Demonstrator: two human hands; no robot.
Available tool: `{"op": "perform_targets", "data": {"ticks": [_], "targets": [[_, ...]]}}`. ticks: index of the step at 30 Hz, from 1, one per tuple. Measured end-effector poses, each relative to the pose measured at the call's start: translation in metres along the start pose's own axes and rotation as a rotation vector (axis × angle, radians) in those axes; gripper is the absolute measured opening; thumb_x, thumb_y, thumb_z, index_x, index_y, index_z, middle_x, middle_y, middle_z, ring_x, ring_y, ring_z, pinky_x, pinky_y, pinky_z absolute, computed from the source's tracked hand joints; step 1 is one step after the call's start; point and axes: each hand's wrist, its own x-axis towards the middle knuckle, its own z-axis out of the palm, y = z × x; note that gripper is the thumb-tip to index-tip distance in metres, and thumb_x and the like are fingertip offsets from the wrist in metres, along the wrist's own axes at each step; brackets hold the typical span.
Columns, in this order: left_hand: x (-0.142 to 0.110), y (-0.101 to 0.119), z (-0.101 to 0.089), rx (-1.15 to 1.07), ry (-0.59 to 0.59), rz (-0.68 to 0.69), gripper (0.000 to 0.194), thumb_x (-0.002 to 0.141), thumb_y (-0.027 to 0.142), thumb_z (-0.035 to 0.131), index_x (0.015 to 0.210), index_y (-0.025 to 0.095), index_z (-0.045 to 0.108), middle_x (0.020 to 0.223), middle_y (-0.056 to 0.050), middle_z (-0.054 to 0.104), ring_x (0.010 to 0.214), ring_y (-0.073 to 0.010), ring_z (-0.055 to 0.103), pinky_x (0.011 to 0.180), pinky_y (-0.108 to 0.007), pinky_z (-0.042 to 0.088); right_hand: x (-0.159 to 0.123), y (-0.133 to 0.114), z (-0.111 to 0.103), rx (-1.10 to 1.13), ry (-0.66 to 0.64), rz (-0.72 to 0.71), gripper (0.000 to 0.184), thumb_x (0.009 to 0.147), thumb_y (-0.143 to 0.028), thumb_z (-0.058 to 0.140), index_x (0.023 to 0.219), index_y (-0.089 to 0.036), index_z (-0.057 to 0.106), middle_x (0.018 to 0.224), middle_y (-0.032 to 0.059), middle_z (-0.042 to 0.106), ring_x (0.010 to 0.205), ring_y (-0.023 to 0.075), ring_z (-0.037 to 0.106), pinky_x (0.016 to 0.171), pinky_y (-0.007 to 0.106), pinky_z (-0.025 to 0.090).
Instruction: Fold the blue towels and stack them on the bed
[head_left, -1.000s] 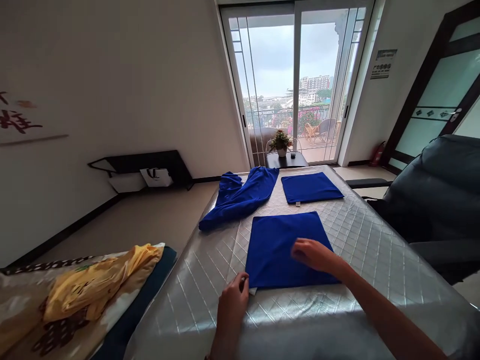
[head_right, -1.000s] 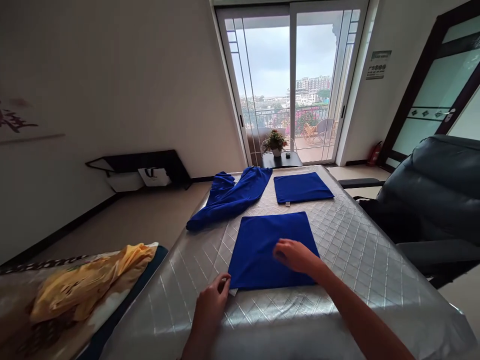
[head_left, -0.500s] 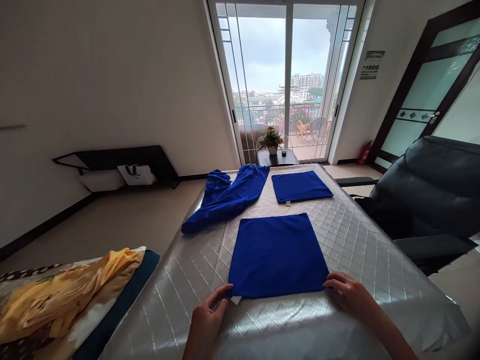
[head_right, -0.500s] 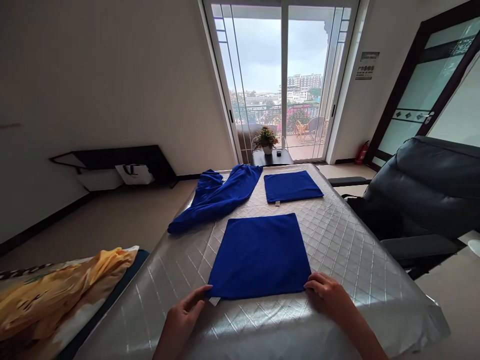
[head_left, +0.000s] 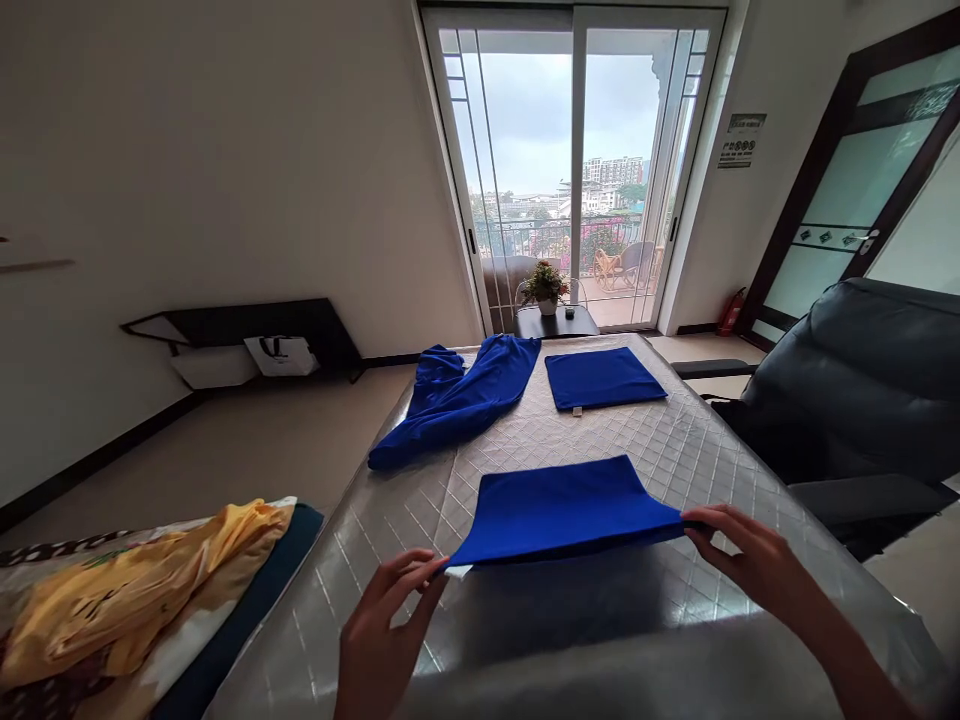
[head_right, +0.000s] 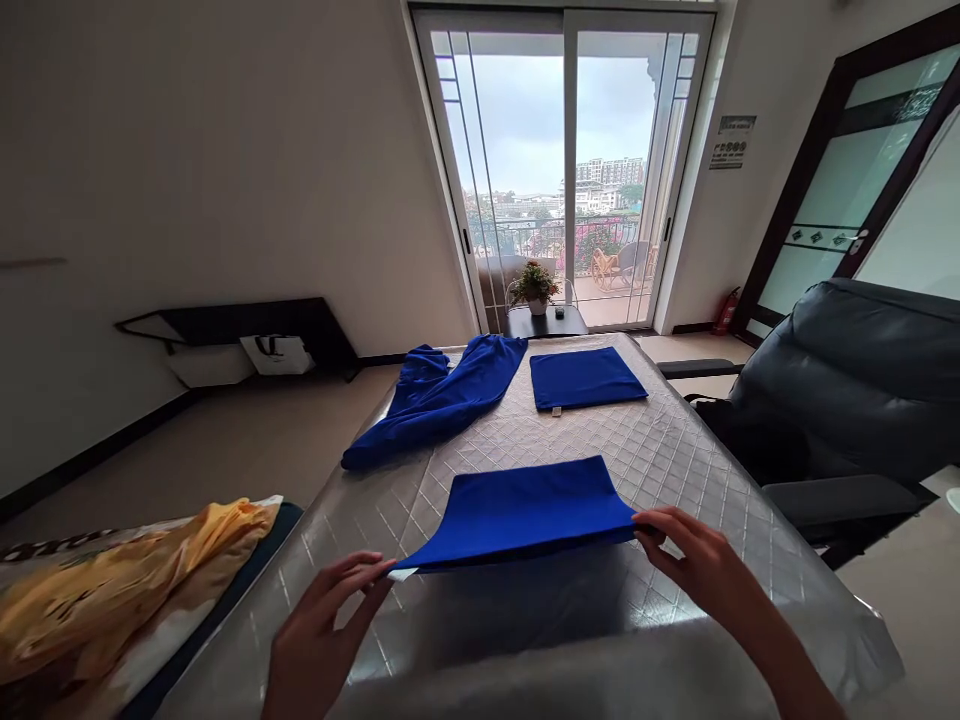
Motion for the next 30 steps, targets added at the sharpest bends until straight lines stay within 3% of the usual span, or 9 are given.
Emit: {"op": "perform_targets", "data": {"ticks": [5, 9, 13, 17, 21, 25, 28, 30], "targets": [[0.046, 0.019, -0.038, -0.015, -0.045, 0.097, 0.022, 0.090, 0.049, 0.070, 0.104, 0.034, 0.079, 0.090, 0.004, 0.080, 0.074, -0.0129, 0.075, 0.074, -0.020, 0.059, 0.033, -0.017, -0.056, -0.106, 0.012, -0.127, 0.031, 0.096, -0.024, 0.068, 0.126, -0.031, 0.068, 0.112, -0.0004, 0.077, 0.093, 0.0156, 0.076, 0.085, 0.024, 0.063], [0.087, 0.027, -0.049, -0.017, -0.098, 0.074, 0.028, 0.087, 0.056, 0.070, 0.103, 0.036, 0.080, 0.089, 0.004, 0.080, 0.074, -0.0150, 0.074, 0.071, -0.023, 0.058, 0.064, -0.020, -0.082, -0.152, 0.048, -0.170, 0.023, 0.097, -0.027, 0.068, 0.119, -0.030, 0.071, 0.106, -0.0017, 0.078, 0.085, 0.0133, 0.076, 0.080, 0.021, 0.061], [0.131, 0.022, -0.037, -0.073, -0.135, -0.039, 0.039, 0.079, 0.067, 0.071, 0.091, 0.031, 0.083, 0.092, -0.001, 0.079, 0.082, -0.0186, 0.073, 0.071, -0.026, 0.057, 0.105, -0.007, -0.088, -0.147, -0.021, -0.123, 0.021, 0.099, -0.039, 0.064, 0.114, -0.027, 0.074, 0.101, 0.0000, 0.078, 0.081, 0.0136, 0.074, 0.075, 0.023, 0.059], [0.179, 0.013, -0.021, -0.159, -0.199, -0.169, 0.049, 0.070, 0.065, 0.076, 0.091, 0.021, 0.083, 0.071, -0.002, 0.073, 0.060, -0.0144, 0.064, 0.053, -0.024, 0.049, 0.153, 0.016, -0.080, -0.161, -0.133, -0.066, 0.034, 0.101, -0.049, 0.056, 0.108, -0.024, 0.077, 0.089, 0.0018, 0.078, 0.067, 0.0135, 0.070, 0.067, 0.025, 0.056], [0.214, 0.020, -0.014, -0.231, -0.143, -0.261, 0.045, 0.070, 0.056, 0.078, 0.097, 0.019, 0.082, 0.053, 0.003, 0.066, 0.051, -0.0128, 0.059, 0.052, -0.024, 0.048, 0.194, 0.031, -0.074, -0.211, -0.067, -0.085, 0.039, 0.101, -0.050, 0.055, 0.103, -0.019, 0.079, 0.086, 0.0045, 0.078, 0.065, 0.0151, 0.069, 0.066, 0.028, 0.055], [0.206, 0.028, -0.017, -0.232, -0.025, -0.273, 0.040, 0.074, 0.054, 0.076, 0.099, 0.024, 0.082, 0.073, 0.000, 0.078, 0.068, -0.0184, 0.072, 0.067, -0.028, 0.058, 0.193, 0.030, -0.073, -0.251, 0.112, -0.100, 0.033, 0.100, -0.048, 0.058, 0.106, -0.022, 0.078, 0.096, 0.0051, 0.079, 0.075, 0.0176, 0.073, 0.072, 0.030, 0.057], [0.162, 0.016, -0.017, -0.139, -0.047, -0.282, 0.041, 0.075, 0.059, 0.074, 0.100, 0.028, 0.082, 0.084, 0.000, 0.082, 0.083, -0.0233, 0.077, 0.077, -0.032, 0.061, 0.152, 0.030, -0.056, -0.196, 0.128, -0.071, 0.027, 0.100, -0.045, 0.060, 0.110, -0.027, 0.077, 0.106, 0.0041, 0.078, 0.087, 0.0193, 0.075, 0.080, 0.031, 0.060], [0.120, -0.001, -0.009, -0.113, -0.120, -0.297, 0.043, 0.071, 0.063, 0.075, 0.097, 0.029, 0.083, 0.089, 0.000, 0.082, 0.087, -0.0258, 0.078, 0.081, -0.034, 0.061, 0.111, 0.036, -0.030, -0.098, 0.071, -0.029, 0.026, 0.101, -0.044, 0.060, 0.112, -0.028, 0.077, 0.109, 0.0039, 0.078, 0.091, 0.0198, 0.075, 0.084, 0.033, 0.062]]}}
